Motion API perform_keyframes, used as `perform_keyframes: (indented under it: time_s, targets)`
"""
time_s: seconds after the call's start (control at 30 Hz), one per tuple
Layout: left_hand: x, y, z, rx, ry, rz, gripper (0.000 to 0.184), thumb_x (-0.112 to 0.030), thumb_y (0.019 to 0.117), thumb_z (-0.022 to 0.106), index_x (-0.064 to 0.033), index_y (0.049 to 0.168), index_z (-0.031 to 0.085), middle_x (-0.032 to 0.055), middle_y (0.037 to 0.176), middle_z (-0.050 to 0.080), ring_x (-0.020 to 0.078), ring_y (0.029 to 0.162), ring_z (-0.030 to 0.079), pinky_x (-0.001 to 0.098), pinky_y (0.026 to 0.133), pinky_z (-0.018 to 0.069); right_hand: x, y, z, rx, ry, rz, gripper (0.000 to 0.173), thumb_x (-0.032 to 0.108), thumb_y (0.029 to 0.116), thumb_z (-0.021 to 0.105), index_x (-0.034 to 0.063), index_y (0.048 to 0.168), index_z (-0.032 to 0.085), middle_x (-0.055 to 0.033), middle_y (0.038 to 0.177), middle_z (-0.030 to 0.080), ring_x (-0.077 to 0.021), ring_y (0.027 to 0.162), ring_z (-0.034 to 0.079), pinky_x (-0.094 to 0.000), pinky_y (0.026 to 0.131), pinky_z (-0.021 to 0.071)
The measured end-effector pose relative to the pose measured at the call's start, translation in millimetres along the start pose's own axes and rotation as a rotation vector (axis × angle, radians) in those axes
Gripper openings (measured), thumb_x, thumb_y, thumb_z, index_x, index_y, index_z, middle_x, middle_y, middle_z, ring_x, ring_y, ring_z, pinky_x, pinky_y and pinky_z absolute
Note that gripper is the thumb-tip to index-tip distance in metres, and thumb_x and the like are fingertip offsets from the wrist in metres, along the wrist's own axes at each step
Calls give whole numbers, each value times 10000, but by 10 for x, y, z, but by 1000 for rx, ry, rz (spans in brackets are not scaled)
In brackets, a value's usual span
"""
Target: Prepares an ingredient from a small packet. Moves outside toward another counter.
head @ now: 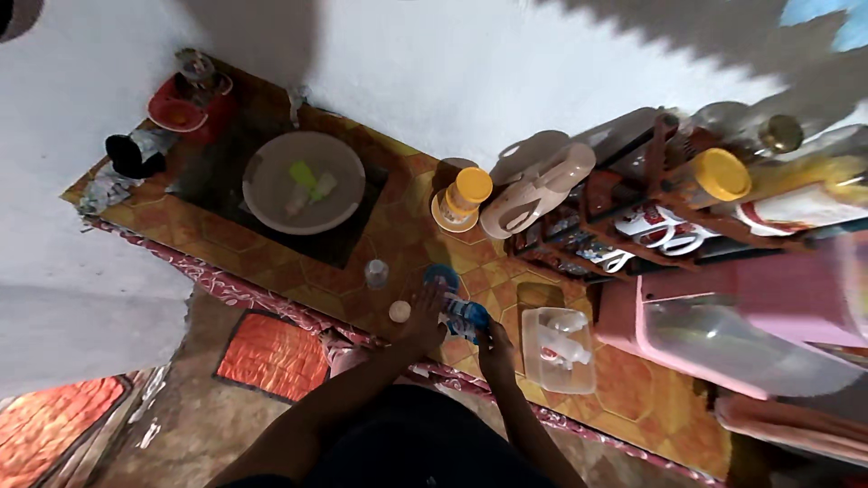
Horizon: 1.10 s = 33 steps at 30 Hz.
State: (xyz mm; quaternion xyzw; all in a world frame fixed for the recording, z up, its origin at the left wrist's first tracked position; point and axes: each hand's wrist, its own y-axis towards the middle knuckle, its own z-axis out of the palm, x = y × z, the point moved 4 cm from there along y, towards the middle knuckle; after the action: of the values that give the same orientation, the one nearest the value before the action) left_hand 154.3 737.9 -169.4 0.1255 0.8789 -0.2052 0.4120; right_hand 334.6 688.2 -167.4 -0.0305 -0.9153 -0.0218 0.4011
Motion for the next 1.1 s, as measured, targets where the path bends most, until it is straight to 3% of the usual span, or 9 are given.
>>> perform_keyframes:
  time_s: [0.1,0.23,0.3,0.4,0.57,0.67,0.73,1.0,1.1]
  targets:
    - [-122,0,30,87,0,71,840,-46,918,645,-52,1635,209,142,1719,138,351,1594,42,620,1252,25,29,8,-3,27,7,31,411,53,1008,580,-73,1399,568,-281,1325,620,-362,1199,643,-449,1020,538]
    - [-170,51,-27,170,39,25,810,-68,968,598,-81,1649,160,101,1728,118,319,1599,28,630,1250,13,56,25,4,82,48,122,549,58,975,639,-32,1493,481,-271,1398,581,-345,1189,654,-451,997,553]
    - [-96,106,-47,159,13,65,825,29,921,602,-88,1640,216,121,1712,187,351,1587,111,625,1250,95,20,23,7,78,76,142,636,6,926,686,-10,1520,457,-270,1376,594,-337,1102,692,-443,926,592]
    - [42,214,-159,111,28,50,777,126,893,551,-125,1601,351,175,1607,393,354,1488,375,518,1217,320,52,35,-34,46,156,137,668,-33,881,726,-27,1496,468,-248,1337,625,-286,987,718,-408,851,610]
    - [22,266,-343,162,12,7,558,46,993,516,-99,1530,469,211,1508,507,366,1397,492,491,1182,373,-25,80,-65,34,325,242,679,-102,793,776,-73,1401,475,-232,1298,625,-245,975,719,-380,839,620]
    - [43,271,-356,153,-19,5,524,48,1001,505,-72,1511,484,232,1470,531,376,1369,515,497,1168,389,-25,105,-116,-32,328,236,518,-111,784,771,-97,1264,578,-194,1059,703,-197,887,712,-345,815,612]
    - [67,276,-344,149,-38,14,521,62,994,502,-62,1500,494,222,1479,527,365,1379,508,487,1176,383,-17,123,-133,-51,302,197,407,-93,789,775,-89,1172,636,-173,997,715,-177,853,710,-331,798,608]
    - [116,285,-336,157,-47,4,509,60,988,511,-38,1487,494,220,1483,522,354,1376,513,481,1172,391,-25,197,-142,-73,351,56,224,-67,811,773,-65,1026,709,-110,948,735,-80,818,701,-244,783,599]
    - [143,287,-315,138,-54,28,514,69,967,529,-32,1471,512,226,1462,538,359,1367,518,483,1167,398,-81,190,-102,-114,380,67,234,-89,841,739,-96,1074,718,-177,1046,734,-132,892,723,-271,827,609]
